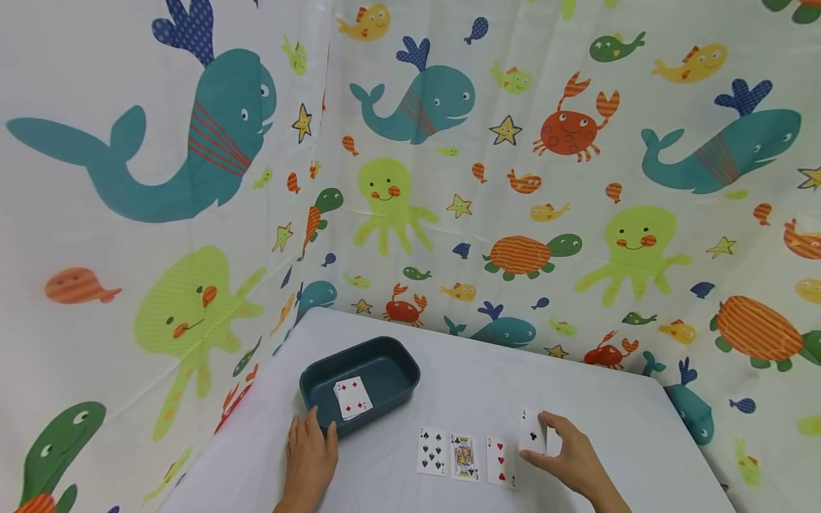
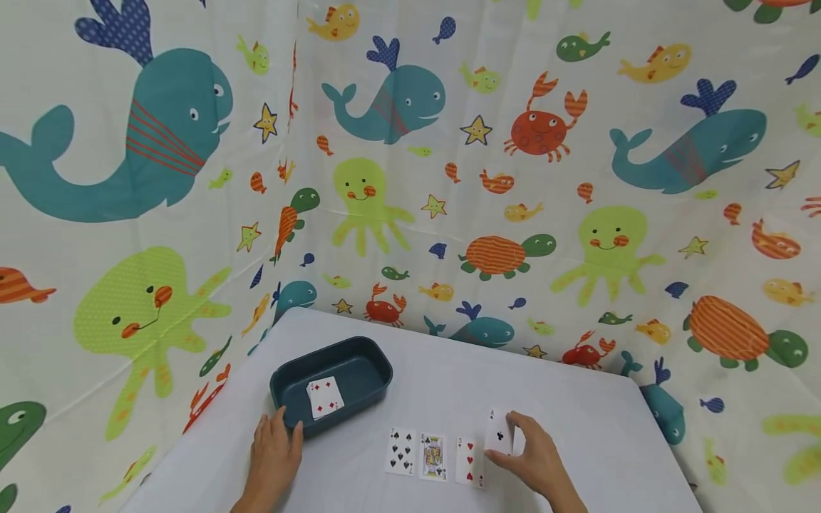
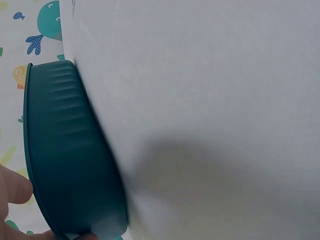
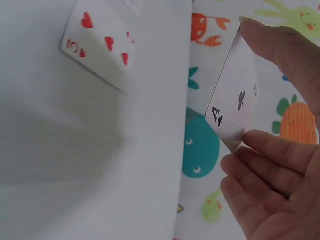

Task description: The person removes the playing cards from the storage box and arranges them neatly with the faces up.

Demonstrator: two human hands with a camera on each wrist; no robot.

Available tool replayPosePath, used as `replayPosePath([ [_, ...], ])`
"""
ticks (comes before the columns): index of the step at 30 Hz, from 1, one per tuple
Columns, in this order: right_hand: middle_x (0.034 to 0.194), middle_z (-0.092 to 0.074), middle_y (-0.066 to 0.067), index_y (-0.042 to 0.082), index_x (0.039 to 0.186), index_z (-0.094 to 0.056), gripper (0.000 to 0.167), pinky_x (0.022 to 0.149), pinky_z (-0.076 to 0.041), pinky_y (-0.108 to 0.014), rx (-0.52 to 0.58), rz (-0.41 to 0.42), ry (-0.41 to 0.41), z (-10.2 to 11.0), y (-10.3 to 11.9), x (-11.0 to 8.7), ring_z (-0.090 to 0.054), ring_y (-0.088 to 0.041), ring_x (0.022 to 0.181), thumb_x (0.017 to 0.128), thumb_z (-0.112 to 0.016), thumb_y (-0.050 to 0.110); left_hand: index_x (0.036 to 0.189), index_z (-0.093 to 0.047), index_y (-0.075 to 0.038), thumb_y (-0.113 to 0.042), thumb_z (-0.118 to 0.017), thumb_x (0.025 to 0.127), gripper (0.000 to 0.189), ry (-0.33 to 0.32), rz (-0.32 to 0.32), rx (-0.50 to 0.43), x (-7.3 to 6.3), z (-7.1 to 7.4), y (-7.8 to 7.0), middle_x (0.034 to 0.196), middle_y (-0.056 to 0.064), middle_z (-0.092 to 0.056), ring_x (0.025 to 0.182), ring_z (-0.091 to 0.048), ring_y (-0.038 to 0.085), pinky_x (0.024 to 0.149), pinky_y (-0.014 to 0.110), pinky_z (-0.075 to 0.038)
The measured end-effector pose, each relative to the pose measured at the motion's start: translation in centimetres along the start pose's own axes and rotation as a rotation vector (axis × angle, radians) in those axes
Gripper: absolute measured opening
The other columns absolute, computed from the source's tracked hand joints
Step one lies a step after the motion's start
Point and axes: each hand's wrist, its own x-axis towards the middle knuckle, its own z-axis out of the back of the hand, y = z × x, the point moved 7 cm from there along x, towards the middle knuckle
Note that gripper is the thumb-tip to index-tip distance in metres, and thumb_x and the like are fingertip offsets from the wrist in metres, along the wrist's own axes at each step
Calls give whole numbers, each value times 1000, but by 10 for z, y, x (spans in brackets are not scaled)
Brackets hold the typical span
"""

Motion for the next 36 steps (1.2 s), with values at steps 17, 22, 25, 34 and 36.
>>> replayPosePath([
  [17, 137, -55, -32, -6, 134, -57, 109, 101, -44, -68, -35, -135, 117, -32, -65, 7, -51, -52, 122, 59, -91, 64, 145, -32, 17, -20, -53, 105, 59, -34, -10, -10, 5, -8, -4, 146, 42, -37, 144, -18, 60, 116, 72, -17],
  [22, 135, -58, -29, -5, 132, -58, 108, 103, -44, -67, -74, -117, 128, -42, -69, 13, -53, -50, 121, 56, -92, 63, 145, -33, 18, -20, -53, 105, 59, -41, -15, -24, 6, -12, -4, 146, 42, -37, 145, -17, 60, 116, 73, -16],
  [25, 134, -60, -26, -5, 132, -59, 107, 103, -44, -66, -95, -101, 129, -45, -69, 17, -54, -48, 121, 56, -93, 63, 145, -32, 18, -20, -53, 105, 59, -49, -26, -32, 6, -14, -5, 146, 43, -37, 144, -17, 60, 115, 73, -16],
  [34, 135, -59, -26, -3, 133, -60, 108, 103, -44, -66, -129, -77, 149, -47, -71, 27, -53, -49, 121, 54, -93, 63, 142, -35, 19, -17, -53, 104, 56, -94, -71, -30, 6, -18, -10, 142, 44, -41, 142, -20, 62, 114, 73, -19],
  [36, 135, -59, -25, -2, 133, -60, 109, 103, -44, -66, -126, -79, 150, -49, -72, 29, -53, -49, 121, 53, -93, 63, 143, -34, 19, -18, -52, 105, 57, -85, -65, -31, 7, -20, -10, 143, 44, -40, 143, -19, 61, 114, 73, -18],
])
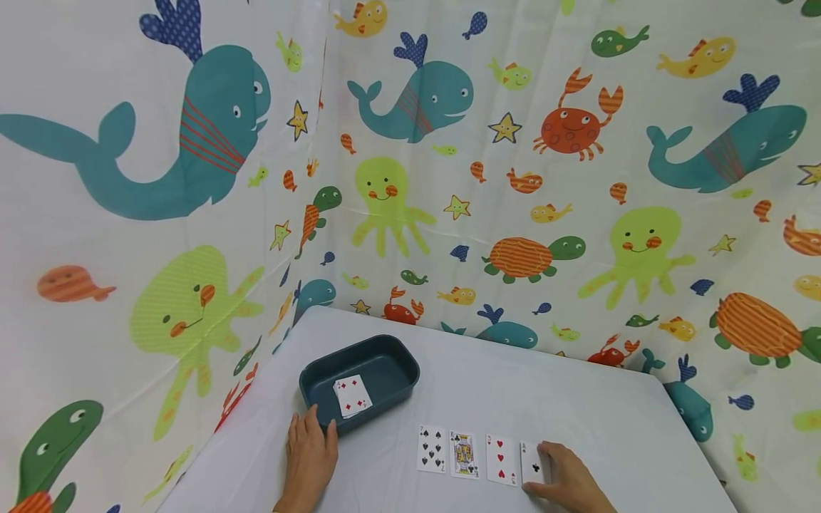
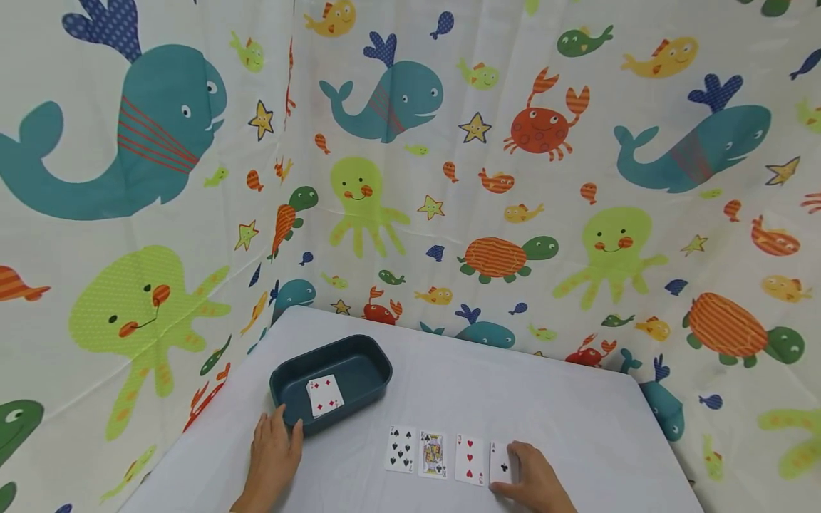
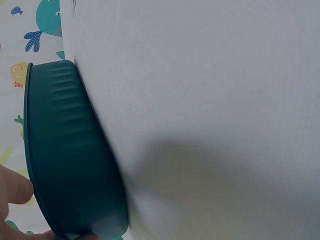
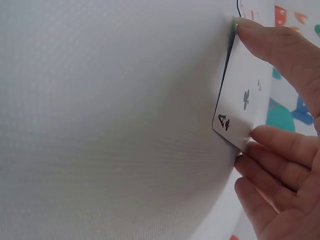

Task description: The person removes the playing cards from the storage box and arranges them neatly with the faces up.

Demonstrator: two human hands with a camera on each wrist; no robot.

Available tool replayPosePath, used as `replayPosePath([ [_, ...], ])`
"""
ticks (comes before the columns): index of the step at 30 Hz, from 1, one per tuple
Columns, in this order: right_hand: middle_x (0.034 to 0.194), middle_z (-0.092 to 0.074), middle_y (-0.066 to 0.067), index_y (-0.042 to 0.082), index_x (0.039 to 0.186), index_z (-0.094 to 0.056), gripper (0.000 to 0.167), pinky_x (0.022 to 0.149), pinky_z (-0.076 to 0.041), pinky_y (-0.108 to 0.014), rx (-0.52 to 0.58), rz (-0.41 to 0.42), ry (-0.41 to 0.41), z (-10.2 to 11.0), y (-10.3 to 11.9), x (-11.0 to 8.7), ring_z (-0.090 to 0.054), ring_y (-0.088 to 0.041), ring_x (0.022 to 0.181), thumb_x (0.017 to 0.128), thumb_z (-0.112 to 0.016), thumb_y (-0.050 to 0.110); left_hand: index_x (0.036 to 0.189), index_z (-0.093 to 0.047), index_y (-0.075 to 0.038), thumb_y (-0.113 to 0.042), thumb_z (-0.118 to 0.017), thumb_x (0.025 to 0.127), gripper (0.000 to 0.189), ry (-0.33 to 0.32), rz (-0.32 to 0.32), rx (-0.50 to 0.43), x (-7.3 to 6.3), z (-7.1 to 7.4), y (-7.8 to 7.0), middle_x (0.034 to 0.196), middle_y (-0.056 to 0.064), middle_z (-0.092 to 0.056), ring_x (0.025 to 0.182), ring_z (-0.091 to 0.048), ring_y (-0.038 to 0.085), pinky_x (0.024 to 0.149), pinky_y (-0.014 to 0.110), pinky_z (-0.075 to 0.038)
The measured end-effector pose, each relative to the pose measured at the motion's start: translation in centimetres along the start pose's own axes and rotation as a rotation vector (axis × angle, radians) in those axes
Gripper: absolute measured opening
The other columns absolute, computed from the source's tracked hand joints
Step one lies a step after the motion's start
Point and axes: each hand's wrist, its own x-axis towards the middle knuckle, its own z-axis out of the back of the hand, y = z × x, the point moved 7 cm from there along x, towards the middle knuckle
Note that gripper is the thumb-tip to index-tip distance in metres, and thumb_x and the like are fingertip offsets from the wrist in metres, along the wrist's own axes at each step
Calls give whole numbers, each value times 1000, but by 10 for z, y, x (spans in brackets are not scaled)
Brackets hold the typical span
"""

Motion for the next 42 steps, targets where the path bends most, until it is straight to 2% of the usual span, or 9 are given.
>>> replayPosePath([
  [10, 138, -57, -26, -2, 136, -58, 114, 103, -44, -66, -2, 2, -12, -3, 0, 1, -52, -49, 124, 51, -92, 66, 143, -34, 19, -18, -53, 104, 56, -16, 1, -21, -1, -1, 3, 143, 43, -40, 143, -19, 61, 113, 74, -18],
  [14, 140, -55, -27, 0, 137, -58, 109, 101, -45, -68, 3, 27, -28, 1, 7, -1, -51, -49, 124, 56, -91, 66, 143, -34, 18, -18, -53, 105, 57, -15, 10, -21, -2, -1, 3, 143, 43, -39, 144, -18, 60, 114, 73, -17],
  [20, 143, -56, -24, 1, 139, -58, 90, 102, -45, -67, 45, 183, -119, 24, 46, -4, -50, -48, 132, 71, -91, 50, 143, -34, 18, -18, -54, 104, 57, -13, 10, -12, -3, -1, 2, 144, 42, -39, 143, -19, 60, 114, 73, -18],
  [25, 146, -56, -19, 4, 142, -57, 85, 104, -46, -63, 110, 297, -182, 42, 85, -7, -50, -44, 136, 75, -90, 43, 143, -34, 18, -19, -53, 105, 57, -14, 8, -9, -2, -1, 2, 144, 42, -39, 143, -19, 60, 114, 73, -18],
  [29, 148, -55, -16, 7, 144, -56, 84, 106, -45, -63, 170, 369, -219, 48, 109, -3, -49, -42, 138, 76, -90, 43, 144, -33, 18, -18, -53, 104, 57, -9, 13, -6, -1, -1, 2, 144, 43, -39, 144, -19, 60, 115, 73, -17],
  [37, 148, -55, -14, 9, 146, -53, 86, 106, -44, -64, 249, 448, -262, 50, 141, 4, -50, -41, 137, 77, -89, 45, 145, -32, 17, -19, -53, 105, 58, 9, 19, -20, 1, -3, 3, 146, 41, -37, 145, -17, 60, 115, 73, -16],
  [42, 151, -52, -13, 11, 148, -52, 87, 105, -44, -64, 283, 476, -255, 46, 158, 7, -51, -41, 135, 77, -88, 48, 144, -34, 17, -18, -54, 104, 57, -12, 5, -23, -2, 0, 2, 145, 42, -39, 143, -19, 60, 114, 74, -19],
])
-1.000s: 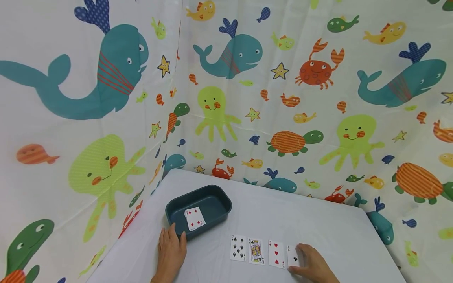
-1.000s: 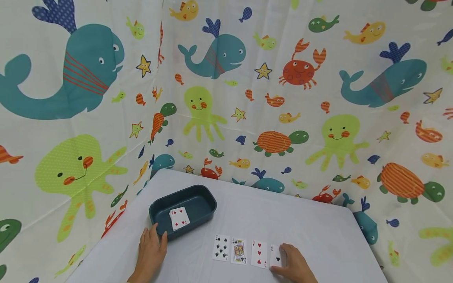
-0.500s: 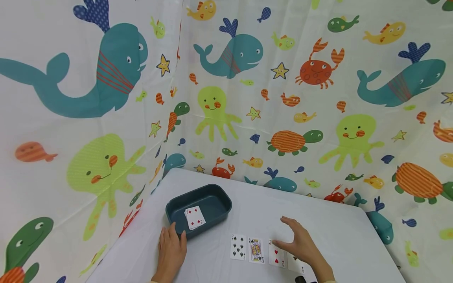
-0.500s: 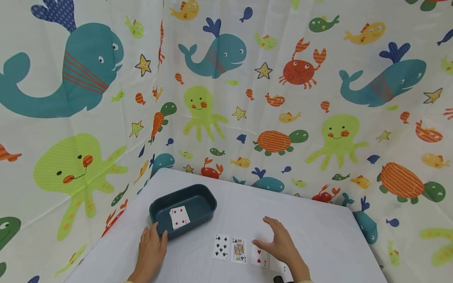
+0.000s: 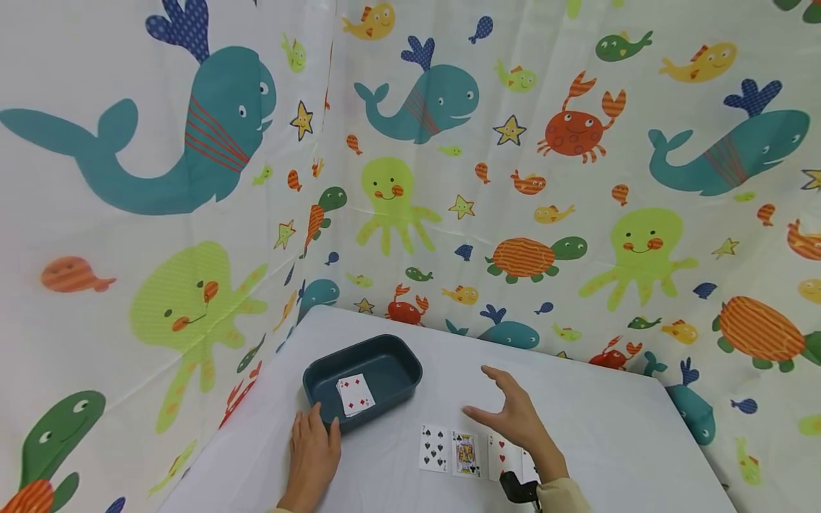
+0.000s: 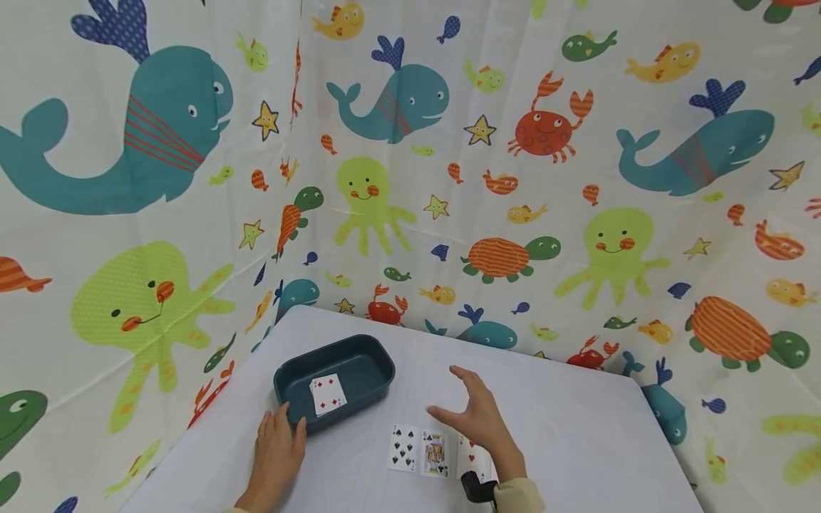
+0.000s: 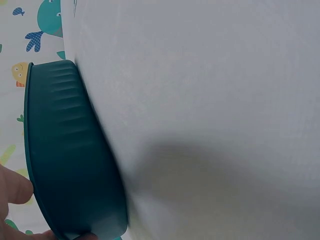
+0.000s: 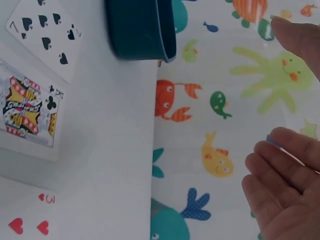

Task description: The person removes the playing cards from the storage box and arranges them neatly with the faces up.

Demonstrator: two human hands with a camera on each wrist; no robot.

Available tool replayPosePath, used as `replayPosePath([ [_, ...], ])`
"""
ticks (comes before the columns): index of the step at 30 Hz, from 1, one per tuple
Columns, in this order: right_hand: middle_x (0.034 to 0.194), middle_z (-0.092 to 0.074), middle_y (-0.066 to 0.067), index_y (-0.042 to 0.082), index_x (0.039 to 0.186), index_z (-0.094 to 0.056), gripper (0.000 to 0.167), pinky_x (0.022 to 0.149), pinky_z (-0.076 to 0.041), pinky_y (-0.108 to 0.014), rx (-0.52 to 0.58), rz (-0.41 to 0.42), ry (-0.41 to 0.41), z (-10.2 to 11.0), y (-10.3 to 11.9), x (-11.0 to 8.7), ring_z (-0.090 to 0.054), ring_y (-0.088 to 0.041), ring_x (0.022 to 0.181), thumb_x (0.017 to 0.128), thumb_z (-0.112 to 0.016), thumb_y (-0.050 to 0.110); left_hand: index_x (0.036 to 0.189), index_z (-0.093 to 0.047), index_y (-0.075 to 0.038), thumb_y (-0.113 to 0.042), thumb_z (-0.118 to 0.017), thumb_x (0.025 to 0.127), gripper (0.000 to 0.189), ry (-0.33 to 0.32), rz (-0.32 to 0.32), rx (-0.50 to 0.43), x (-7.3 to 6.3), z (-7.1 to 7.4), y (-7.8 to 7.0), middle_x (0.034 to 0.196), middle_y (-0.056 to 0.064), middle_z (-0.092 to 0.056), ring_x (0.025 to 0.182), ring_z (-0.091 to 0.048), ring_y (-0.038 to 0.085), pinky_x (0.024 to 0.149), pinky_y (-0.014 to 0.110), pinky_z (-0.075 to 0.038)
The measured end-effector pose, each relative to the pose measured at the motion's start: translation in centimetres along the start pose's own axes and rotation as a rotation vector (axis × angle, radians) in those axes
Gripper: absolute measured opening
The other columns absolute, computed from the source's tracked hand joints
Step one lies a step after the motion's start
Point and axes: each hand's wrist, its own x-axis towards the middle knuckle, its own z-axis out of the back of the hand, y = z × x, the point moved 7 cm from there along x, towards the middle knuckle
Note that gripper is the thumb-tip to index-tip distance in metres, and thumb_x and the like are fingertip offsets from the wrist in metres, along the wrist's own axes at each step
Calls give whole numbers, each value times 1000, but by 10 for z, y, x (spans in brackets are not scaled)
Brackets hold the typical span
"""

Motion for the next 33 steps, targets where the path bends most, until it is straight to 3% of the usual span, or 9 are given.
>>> replayPosePath([
  [18, 151, -51, -10, 13, 150, -49, 91, 104, -48, -61, 87, 77, 78, -40, 45, 32, -51, -37, 135, 77, -87, 51, 143, -36, 17, -17, -56, 103, 56, -28, 11, 15, -10, 2, -3, 143, 42, -41, 142, -22, 61, 114, 73, -20],
  [33, 149, -51, -13, 10, 150, -48, 93, 104, -46, -63, 138, 128, 163, -88, 79, 48, -50, -40, 135, 77, -85, 55, 142, -37, 17, -17, -57, 103, 56, -14, 44, 20, -13, 5, -1, 144, 41, -41, 143, -22, 62, 115, 72, -20],
])
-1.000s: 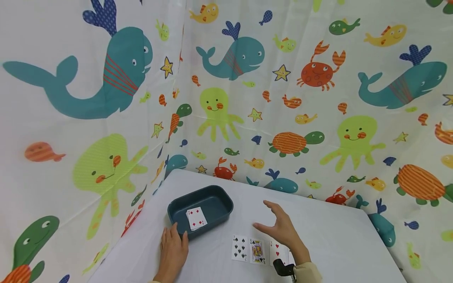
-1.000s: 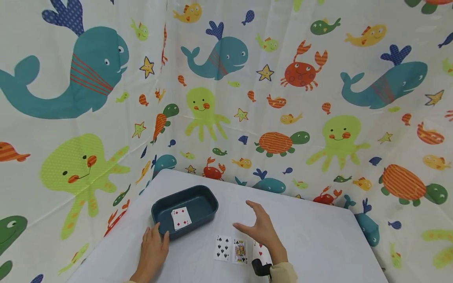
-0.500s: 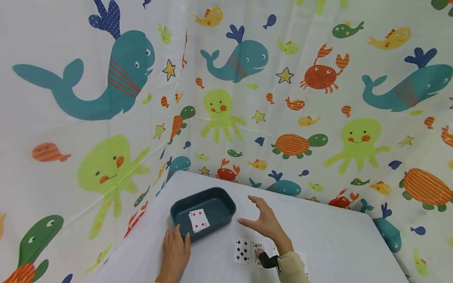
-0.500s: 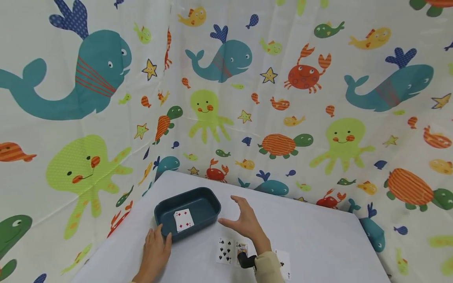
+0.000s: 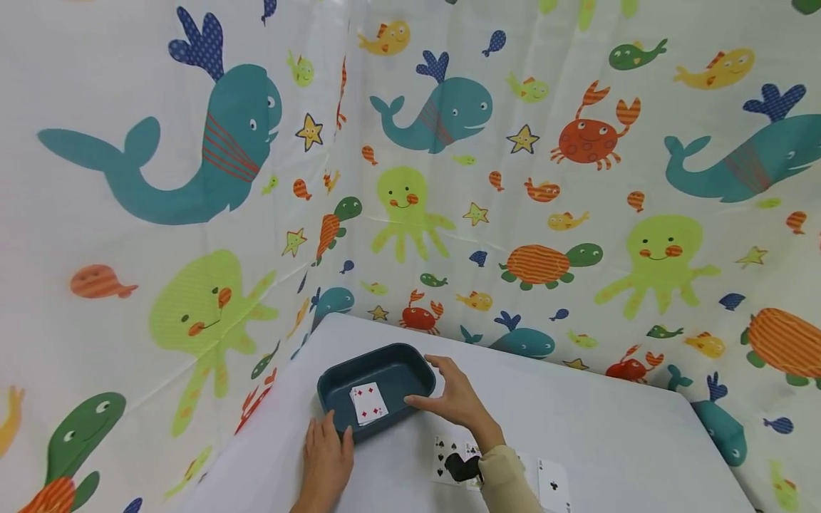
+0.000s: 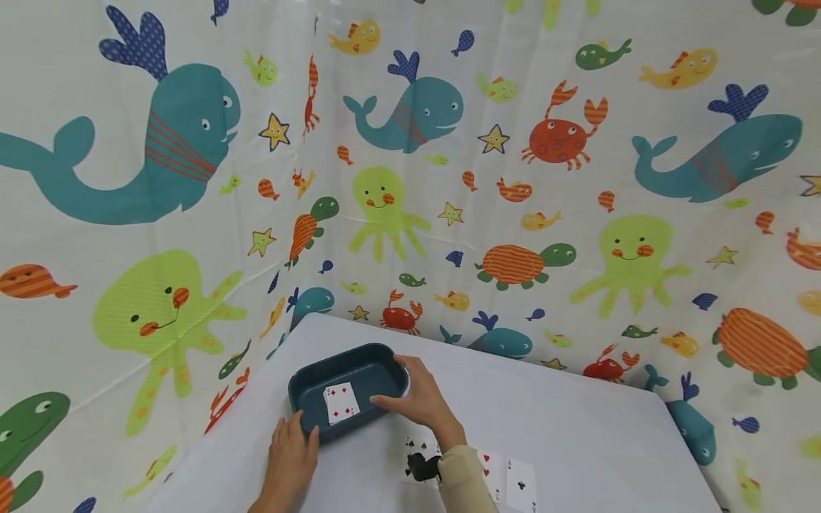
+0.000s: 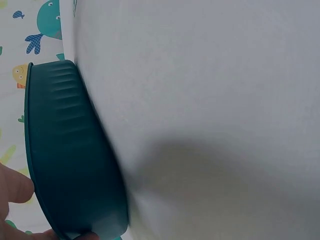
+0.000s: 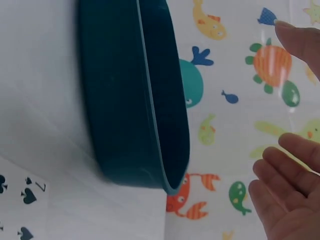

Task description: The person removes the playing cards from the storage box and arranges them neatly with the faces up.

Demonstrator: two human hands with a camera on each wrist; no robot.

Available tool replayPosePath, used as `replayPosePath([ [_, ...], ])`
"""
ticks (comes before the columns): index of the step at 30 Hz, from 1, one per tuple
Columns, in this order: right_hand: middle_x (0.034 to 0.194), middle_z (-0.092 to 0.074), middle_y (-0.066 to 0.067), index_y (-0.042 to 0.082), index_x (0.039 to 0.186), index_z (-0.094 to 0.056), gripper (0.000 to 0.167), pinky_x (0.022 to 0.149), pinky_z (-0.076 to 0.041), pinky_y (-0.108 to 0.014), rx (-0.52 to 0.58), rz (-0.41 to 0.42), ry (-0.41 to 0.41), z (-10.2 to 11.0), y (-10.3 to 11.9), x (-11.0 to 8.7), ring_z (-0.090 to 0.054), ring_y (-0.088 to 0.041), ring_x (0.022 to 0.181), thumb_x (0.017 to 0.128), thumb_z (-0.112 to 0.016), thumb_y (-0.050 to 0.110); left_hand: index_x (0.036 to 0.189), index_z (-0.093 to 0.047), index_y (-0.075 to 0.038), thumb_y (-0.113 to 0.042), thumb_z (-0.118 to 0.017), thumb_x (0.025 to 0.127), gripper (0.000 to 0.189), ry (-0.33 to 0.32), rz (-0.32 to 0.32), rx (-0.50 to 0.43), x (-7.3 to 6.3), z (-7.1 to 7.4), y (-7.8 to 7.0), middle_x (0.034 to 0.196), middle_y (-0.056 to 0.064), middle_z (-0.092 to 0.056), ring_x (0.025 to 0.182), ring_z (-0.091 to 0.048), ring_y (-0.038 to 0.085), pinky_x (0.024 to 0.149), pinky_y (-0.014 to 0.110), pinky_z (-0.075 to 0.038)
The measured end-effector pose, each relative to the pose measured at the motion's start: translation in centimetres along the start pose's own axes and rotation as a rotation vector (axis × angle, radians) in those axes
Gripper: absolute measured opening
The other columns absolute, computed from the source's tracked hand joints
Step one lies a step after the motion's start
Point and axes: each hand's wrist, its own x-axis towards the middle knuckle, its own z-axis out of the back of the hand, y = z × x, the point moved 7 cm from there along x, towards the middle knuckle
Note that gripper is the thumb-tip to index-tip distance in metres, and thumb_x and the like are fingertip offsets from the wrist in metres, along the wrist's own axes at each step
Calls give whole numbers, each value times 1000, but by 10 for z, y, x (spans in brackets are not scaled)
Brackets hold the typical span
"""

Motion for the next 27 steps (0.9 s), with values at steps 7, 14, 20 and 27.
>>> replayPosePath([
  [7, 150, -50, -12, 9, 151, -47, 92, 108, -45, -59, 31, 23, 13, -14, -1, 7, -50, -36, 136, 79, -84, 53, 142, -39, 17, -17, -58, 102, 55, -7, -9, 5, 1, 0, 1, 144, 40, -42, 142, -23, 62, 114, 72, -22],
  [14, 149, -51, -15, 10, 151, -48, 92, 110, -44, -57, 83, 14, 24, -34, 0, 17, -50, -38, 135, 78, -85, 52, 142, -39, 16, -17, -59, 102, 55, -14, 6, 16, -1, -3, 0, 143, 40, -43, 142, -25, 61, 113, 73, -23],
  [20, 150, -52, -14, 8, 150, -48, 92, 107, -45, -59, 85, 24, 34, -52, 1, 24, -50, -38, 137, 79, -85, 52, 141, -41, 16, -17, -60, 102, 54, -30, 7, 33, -3, -3, -2, 141, 39, -45, 141, -28, 60, 112, 72, -25],
  [27, 151, -51, -15, 8, 150, -47, 91, 107, -45, -61, 105, -7, 67, -73, -2, 31, -49, -36, 138, 79, -84, 52, 140, -43, 16, -17, -60, 102, 53, -52, -1, 50, -2, 0, -2, 139, 38, -48, 140, -30, 59, 113, 71, -27],
])
